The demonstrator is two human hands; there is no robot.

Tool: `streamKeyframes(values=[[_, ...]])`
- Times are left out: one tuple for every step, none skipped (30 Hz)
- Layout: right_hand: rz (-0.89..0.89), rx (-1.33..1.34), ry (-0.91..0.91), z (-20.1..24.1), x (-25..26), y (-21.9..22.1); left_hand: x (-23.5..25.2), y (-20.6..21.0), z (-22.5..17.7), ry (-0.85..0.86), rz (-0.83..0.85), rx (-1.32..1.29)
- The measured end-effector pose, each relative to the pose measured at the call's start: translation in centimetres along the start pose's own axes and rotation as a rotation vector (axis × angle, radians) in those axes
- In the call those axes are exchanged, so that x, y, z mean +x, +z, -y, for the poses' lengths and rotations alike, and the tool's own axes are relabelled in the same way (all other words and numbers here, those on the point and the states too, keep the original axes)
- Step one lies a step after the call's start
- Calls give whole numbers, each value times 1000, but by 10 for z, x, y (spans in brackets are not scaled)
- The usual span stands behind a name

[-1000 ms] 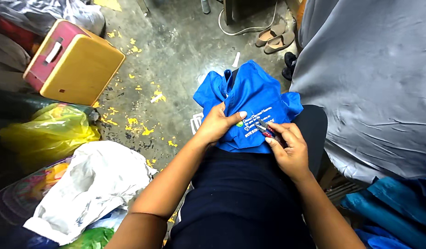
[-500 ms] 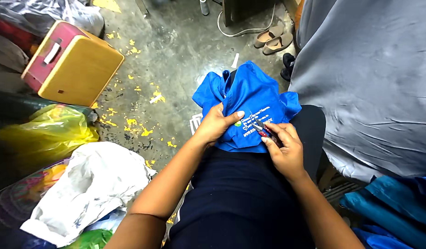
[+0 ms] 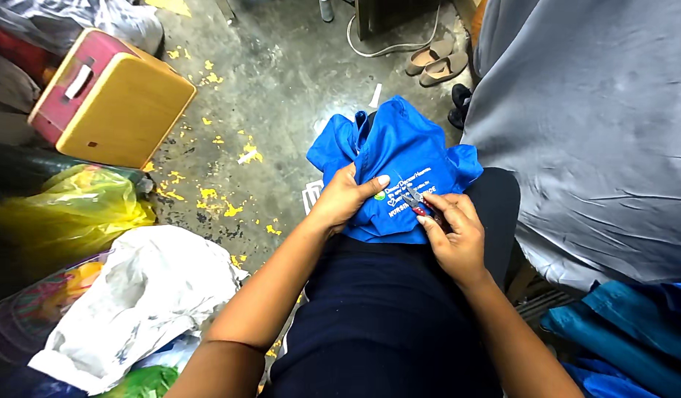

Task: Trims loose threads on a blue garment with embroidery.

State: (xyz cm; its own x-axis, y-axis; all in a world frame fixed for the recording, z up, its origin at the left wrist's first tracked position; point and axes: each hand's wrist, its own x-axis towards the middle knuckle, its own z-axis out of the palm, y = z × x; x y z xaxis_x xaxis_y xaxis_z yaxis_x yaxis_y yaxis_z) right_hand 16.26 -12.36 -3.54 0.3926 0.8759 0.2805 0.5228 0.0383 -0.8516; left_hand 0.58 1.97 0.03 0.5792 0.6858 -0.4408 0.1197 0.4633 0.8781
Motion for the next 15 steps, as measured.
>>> streamKeyframes(values=[[-1, -5, -6, -1, 1, 0, 0, 0, 0, 0, 1, 2], [-3, -10, -12, -1, 1, 1, 0, 0, 0, 0, 2, 0], [-5, -19, -21, -1, 2, 1, 0, -1, 0, -1, 2, -7], [-10, -28, -31, -1, 2, 1, 0, -1, -1, -2, 3, -11], [-14, -38, -42, -1, 2, 1, 0, -1, -1, -3, 2, -11], [-19, -46, -53, -1, 3, 2, -1, -1, -1, -3, 1, -8], [-23, -53, -62, -1, 3, 3, -1, -1, -1, -4, 1, -2], [-27, -56, -67, -2, 3, 3, -1, -1, -2, -6, 2, 1], [-28, -53, -67, -1, 3, 4, -1, -1, -2, -11, 0, 5], [-27, -43, -60, -1, 3, 5, -1, -1, -3, -16, -5, 10], [-21, -30, -47, -1, 3, 4, -1, 0, -4, -18, -10, 9], [-8, -14, -31, 0, 3, 4, -1, 0, -4, -20, -14, 6], [7, -1, -15, 1, 3, 2, -2, -1, -4, -21, -15, -1], [20, 11, 2, 2, 3, 0, -2, -1, -3, -23, -15, -7], [30, 20, 16, 2, 4, -1, -2, -1, -2, -26, -13, -13]])
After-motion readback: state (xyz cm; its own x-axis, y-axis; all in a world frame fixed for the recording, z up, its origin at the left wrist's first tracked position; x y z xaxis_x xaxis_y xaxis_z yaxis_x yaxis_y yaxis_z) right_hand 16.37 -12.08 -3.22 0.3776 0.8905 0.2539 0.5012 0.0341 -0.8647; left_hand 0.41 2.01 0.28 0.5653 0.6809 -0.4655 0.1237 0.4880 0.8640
